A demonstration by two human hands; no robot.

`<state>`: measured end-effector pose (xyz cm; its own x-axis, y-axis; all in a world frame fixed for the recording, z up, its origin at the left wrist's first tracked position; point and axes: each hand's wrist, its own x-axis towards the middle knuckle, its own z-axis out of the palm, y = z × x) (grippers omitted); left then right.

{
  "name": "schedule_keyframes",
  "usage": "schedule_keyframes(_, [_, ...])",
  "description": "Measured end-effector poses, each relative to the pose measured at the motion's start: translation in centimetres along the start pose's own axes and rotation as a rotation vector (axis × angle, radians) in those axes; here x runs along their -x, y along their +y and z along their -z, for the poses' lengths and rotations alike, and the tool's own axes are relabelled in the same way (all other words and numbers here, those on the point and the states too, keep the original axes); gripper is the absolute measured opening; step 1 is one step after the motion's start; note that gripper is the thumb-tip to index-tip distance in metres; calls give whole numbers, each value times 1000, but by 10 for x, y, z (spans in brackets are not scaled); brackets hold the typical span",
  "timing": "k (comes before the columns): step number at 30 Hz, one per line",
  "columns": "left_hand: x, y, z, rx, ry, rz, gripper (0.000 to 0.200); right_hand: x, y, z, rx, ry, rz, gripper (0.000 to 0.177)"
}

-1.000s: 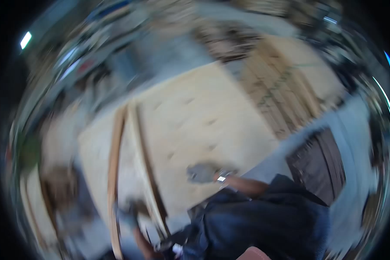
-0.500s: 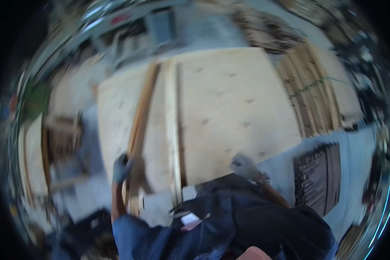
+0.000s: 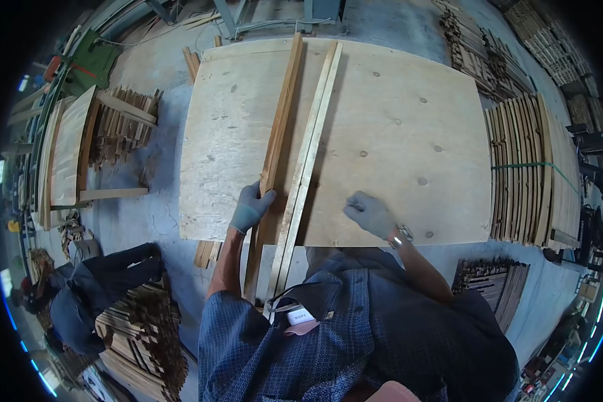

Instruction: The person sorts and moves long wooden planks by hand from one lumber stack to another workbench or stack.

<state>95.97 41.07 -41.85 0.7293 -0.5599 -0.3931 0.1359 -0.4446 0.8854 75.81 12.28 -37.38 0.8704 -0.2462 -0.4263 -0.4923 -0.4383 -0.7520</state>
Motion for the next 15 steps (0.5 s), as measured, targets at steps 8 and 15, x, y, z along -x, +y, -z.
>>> schedule_keyframes(8, [4,14,-15,-90,-41,-59,47,-40,12,-40,-97,-42,117,36])
schedule_keyframes(15, [2,8,-21,-138,-72,-84,49,-73,-6,-72,-307,-18,113,40])
